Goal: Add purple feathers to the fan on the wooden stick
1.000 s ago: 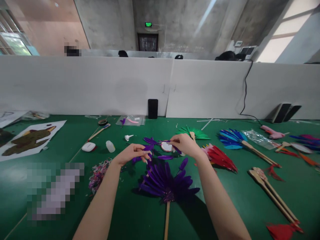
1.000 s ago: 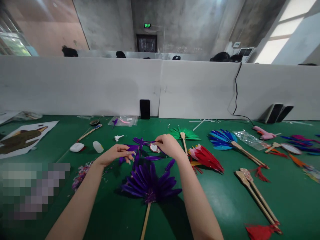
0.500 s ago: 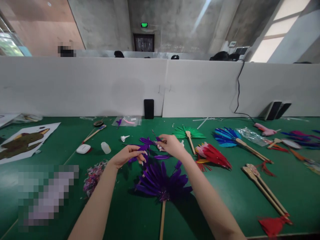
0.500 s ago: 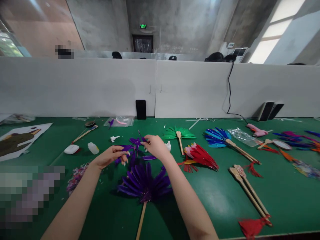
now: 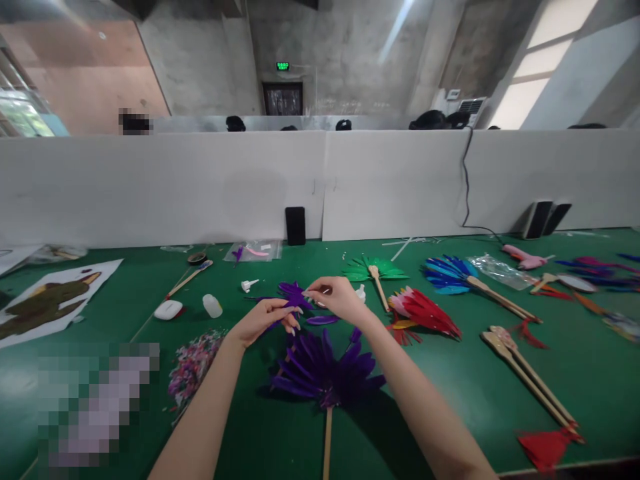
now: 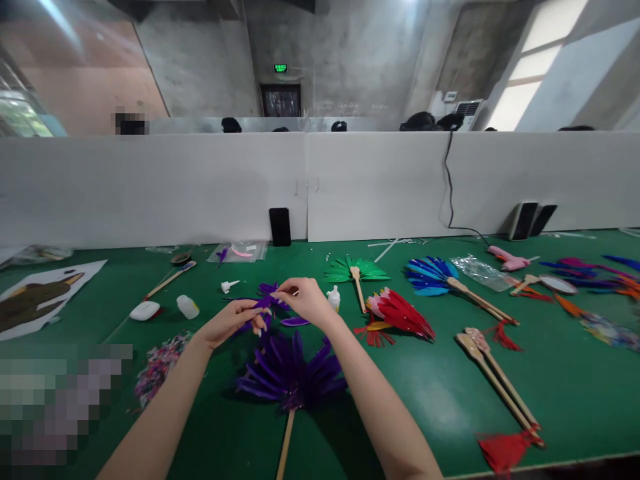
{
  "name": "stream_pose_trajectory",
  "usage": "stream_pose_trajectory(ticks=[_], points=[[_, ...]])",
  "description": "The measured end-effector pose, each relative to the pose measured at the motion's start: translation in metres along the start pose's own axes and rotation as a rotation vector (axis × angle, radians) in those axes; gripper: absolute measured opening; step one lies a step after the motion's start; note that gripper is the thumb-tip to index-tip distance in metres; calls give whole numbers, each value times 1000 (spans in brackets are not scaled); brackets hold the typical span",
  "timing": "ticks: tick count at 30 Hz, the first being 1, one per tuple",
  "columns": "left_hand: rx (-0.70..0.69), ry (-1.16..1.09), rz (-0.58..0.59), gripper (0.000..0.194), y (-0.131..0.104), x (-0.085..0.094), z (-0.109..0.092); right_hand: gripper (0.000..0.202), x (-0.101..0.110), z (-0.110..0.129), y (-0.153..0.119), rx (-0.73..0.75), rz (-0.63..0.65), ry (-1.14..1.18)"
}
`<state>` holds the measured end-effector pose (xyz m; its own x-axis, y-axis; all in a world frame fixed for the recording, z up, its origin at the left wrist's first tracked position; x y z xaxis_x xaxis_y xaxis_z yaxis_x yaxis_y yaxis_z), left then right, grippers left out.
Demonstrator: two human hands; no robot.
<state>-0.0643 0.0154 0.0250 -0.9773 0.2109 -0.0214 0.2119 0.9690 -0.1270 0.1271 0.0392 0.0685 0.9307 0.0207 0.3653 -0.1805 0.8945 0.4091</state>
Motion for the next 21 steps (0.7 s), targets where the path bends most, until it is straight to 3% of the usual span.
stream_pose_trajectory(ticks=[9, 15, 21], points=[[-38, -66, 13, 30, -6, -6, -17, 16, 12, 19, -1, 70, -71, -53], [-1, 121, -36, 38, -10, -26, -54, 12, 30, 45, -8, 111, -80, -82], [-157, 223, -116, 31, -19, -58, -99, 12, 58, 62, -12, 128, -220, -91]])
Point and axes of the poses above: each hand's wrist, its own y-axis towards the middle knuckle, its own x-axis out of the back of the hand, z = x × y, the point moved 3 cm from there along y, towards the middle knuckle, and after that the axes turned 13 degrees about -z, right-handed, at the moved point
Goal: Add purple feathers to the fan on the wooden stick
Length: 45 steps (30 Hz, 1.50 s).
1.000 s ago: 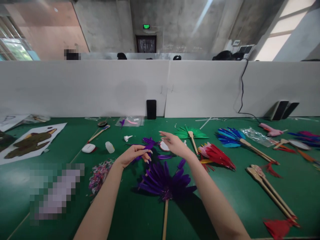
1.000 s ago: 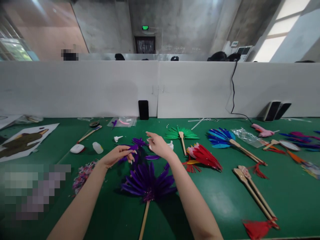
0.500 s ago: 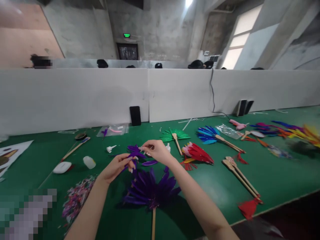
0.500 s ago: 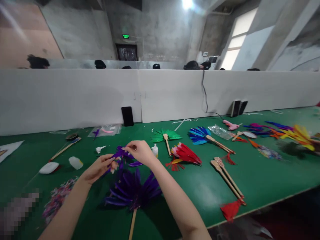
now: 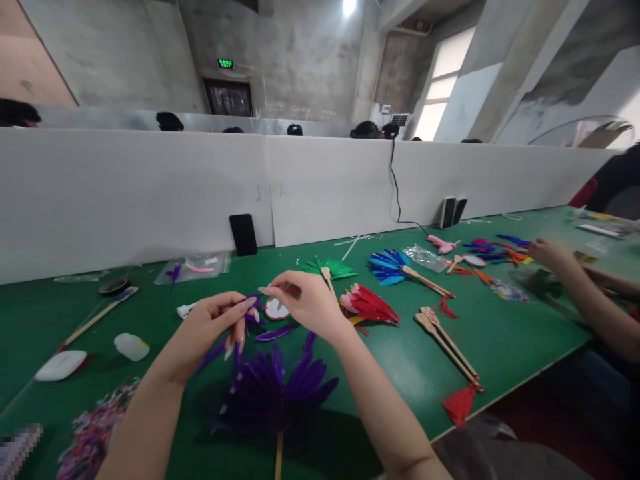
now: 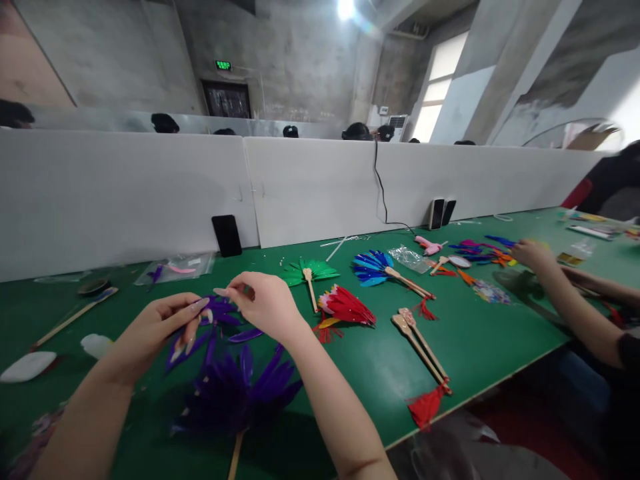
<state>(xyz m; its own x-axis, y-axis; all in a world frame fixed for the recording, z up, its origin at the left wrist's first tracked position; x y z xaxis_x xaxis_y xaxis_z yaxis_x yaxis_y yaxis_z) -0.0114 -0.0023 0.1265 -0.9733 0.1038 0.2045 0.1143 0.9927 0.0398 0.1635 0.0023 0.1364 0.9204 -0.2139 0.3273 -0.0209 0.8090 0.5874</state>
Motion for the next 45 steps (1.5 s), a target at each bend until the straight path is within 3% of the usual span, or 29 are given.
stream_pose_trajectory(ticks=[5, 8, 13, 16, 20, 28, 33, 45], points=[[-18, -45, -10, 26, -9, -22, -16, 15, 15, 6, -2, -115, -115, 350], [-63, -27, -32, 24, -10, -30, -17, 11, 18, 13, -5, -113, -122, 371], [-121, 6, -22, 23, -24, -30, -30, 13, 18, 26, -10, -154, -59, 363], [-69, -55, -104, 23, -38, -27, -38, 15, 18, 35, -15, -183, -91, 445], [12, -108, -75, 28, -49, -31, -41, 6, 20, 41, -20, -161, -137, 521], [83, -138, -51, 32, -54, -32, -43, 13, 28, 44, -21, -133, -118, 519], [95, -129, -98, 31, -64, -33, -43, 9, 32, 47, -22, -154, -126, 558], [72, -47, -199, 28, -73, -38, -46, 8, 27, 48, -26, -12, -183, 400]])
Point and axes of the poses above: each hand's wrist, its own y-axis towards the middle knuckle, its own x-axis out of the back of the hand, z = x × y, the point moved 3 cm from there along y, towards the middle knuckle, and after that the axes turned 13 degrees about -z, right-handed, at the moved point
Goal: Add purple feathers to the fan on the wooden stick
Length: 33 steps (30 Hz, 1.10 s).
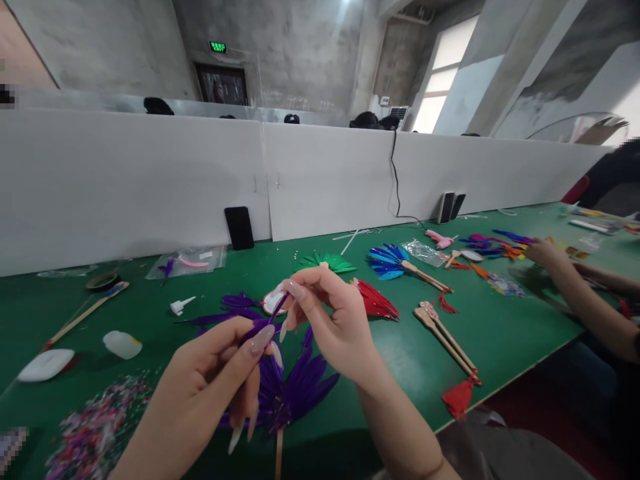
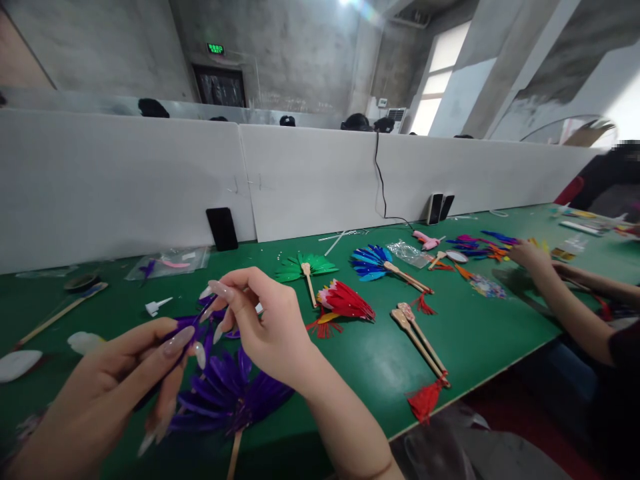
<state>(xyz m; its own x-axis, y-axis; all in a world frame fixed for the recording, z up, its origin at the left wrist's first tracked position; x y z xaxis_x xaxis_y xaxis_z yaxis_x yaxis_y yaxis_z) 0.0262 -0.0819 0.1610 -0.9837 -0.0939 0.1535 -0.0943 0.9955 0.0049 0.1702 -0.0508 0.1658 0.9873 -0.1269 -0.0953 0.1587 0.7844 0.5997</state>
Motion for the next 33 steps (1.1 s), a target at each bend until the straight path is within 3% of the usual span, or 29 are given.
stream_pose_trajectory(ticks=[7, 13, 19, 25, 33], points=[[-108, 86, -48, 23, 2, 5, -7, 7, 4, 4, -1, 44, -29, -108], [-113, 90, -54, 22, 1, 11, -12, 4, 4, 9, -4, 22, -11, -31], [-233, 131, -87, 25, -2, 14, -10, 7, -1, 7, -7, 78, -34, -78], [-360, 155, 90, 20, -1, 15, -2, 12, 1, 13, -12, 249, -87, -228], [-372, 101, 151, 25, -6, 9, -7, 13, 3, 18, -12, 410, -156, -381]])
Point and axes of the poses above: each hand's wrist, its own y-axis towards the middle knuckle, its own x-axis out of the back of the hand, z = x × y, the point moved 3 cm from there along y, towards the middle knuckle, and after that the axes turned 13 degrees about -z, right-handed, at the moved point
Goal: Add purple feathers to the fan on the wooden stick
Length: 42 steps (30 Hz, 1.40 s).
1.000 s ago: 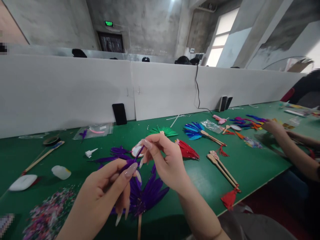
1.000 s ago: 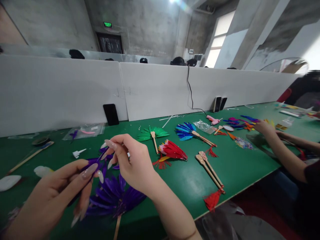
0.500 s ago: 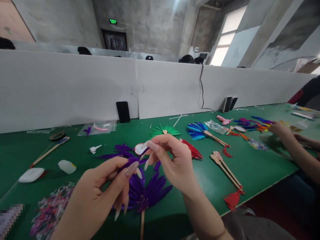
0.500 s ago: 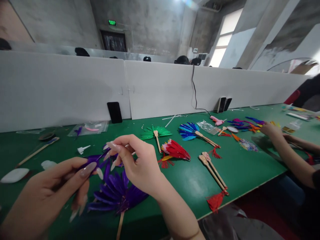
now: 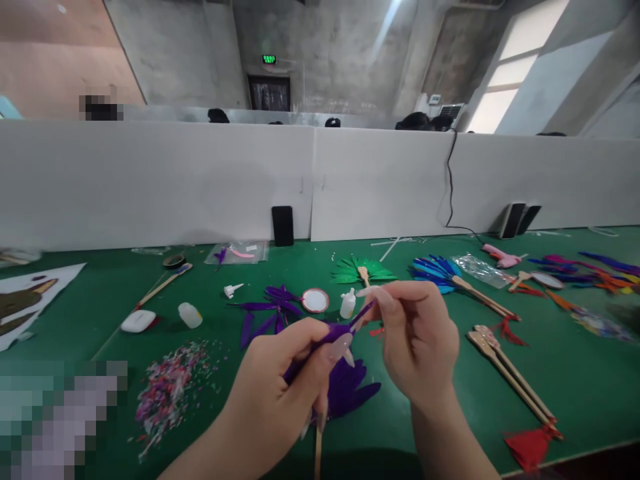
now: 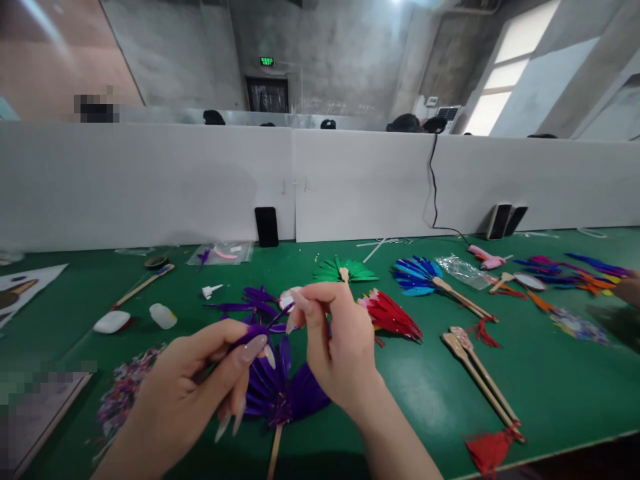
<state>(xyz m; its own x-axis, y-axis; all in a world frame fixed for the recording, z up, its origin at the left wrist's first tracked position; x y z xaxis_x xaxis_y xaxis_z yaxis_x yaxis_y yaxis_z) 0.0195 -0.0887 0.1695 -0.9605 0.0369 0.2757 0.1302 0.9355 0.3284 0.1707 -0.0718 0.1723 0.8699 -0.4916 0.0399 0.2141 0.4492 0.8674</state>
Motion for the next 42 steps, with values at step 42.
stream_pose_trajectory(ticks=[42], points=[[-964, 668, -228, 13, -8, -6, -9, 32, 19, 7, 5, -223, 108, 196]])
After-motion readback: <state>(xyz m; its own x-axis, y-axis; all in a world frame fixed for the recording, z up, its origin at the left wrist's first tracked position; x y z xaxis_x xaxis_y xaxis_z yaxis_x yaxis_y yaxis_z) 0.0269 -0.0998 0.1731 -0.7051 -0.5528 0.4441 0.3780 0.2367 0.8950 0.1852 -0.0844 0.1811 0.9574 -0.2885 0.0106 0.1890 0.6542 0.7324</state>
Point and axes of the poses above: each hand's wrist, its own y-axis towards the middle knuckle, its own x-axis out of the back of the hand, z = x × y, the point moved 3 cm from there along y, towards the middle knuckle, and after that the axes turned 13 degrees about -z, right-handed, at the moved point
